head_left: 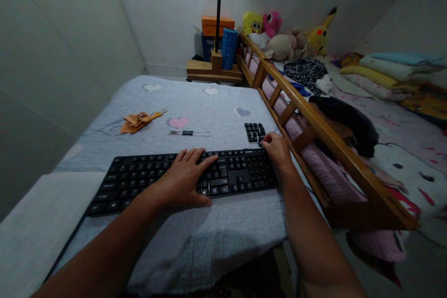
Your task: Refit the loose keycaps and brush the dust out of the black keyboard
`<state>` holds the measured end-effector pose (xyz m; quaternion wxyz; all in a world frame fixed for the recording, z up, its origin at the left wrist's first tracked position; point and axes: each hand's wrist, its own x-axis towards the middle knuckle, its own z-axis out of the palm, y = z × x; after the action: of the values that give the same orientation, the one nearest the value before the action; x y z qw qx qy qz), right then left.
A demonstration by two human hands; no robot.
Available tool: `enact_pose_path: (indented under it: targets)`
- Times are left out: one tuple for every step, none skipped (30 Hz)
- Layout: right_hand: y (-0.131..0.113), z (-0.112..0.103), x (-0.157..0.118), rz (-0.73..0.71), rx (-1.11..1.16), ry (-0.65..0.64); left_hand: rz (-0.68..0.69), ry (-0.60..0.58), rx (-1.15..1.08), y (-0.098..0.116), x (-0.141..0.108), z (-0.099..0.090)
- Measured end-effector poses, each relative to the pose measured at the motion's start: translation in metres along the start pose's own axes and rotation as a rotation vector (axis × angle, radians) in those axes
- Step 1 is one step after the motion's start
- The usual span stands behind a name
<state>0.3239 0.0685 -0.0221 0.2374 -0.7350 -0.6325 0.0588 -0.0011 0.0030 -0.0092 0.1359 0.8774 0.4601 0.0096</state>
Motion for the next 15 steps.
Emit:
enact_pose_path:
  targets:
    - [0.000, 0.001, 0.000, 0.000, -0.003, -0.004, -0.001, 0.001, -0.002, 0.000, 0.000, 0.000]
    - [0.000, 0.001, 0.001, -0.003, -0.005, -0.008, -0.002, 0.000, -0.004, 0.000, 0.000, -0.001]
    - [-0.001, 0.002, 0.001, -0.008, -0.008, -0.011, -0.003, -0.004, -0.005, 0.001, 0.000, -0.001]
    - [-0.001, 0.002, 0.001, -0.013, -0.011, -0.013, -0.005, -0.011, -0.005, 0.001, 0.000, -0.002]
    - [-0.001, 0.002, 0.001, -0.018, -0.015, -0.013, -0.008, -0.018, -0.005, 0.002, 0.000, -0.003]
    - [-0.002, 0.002, 0.001, -0.020, -0.017, -0.011, -0.010, -0.023, -0.005, 0.002, 0.000, -0.003]
    - [-0.002, 0.002, 0.000, -0.020, -0.017, -0.008, -0.011, -0.024, -0.005, 0.002, 0.000, -0.004]
    - [-0.002, 0.001, 0.000, -0.022, -0.013, -0.006, -0.012, -0.024, -0.005, 0.003, 0.000, -0.004]
    - [-0.002, 0.000, -0.001, -0.024, -0.004, -0.001, -0.012, -0.022, -0.006, 0.003, 0.000, -0.004]
    - [-0.002, -0.001, -0.002, -0.027, 0.010, 0.005, -0.013, -0.019, -0.007, 0.003, 0.000, -0.004]
    - [-0.002, -0.003, -0.002, -0.030, 0.028, 0.011, -0.014, -0.018, -0.008, 0.003, 0.000, -0.004]
    - [-0.001, -0.004, -0.003, -0.032, 0.053, 0.016, -0.015, -0.017, -0.009, 0.003, 0.000, -0.004]
    - [-0.001, -0.006, -0.004, -0.034, 0.085, 0.016, -0.015, -0.017, -0.009, 0.003, 0.000, -0.004]
    - [0.000, -0.007, -0.004, -0.033, 0.126, 0.012, -0.014, -0.016, -0.009, 0.003, 0.000, -0.004]
    - [0.000, -0.009, -0.005, -0.030, 0.175, 0.002, -0.011, -0.015, -0.008, 0.002, 0.000, -0.003]
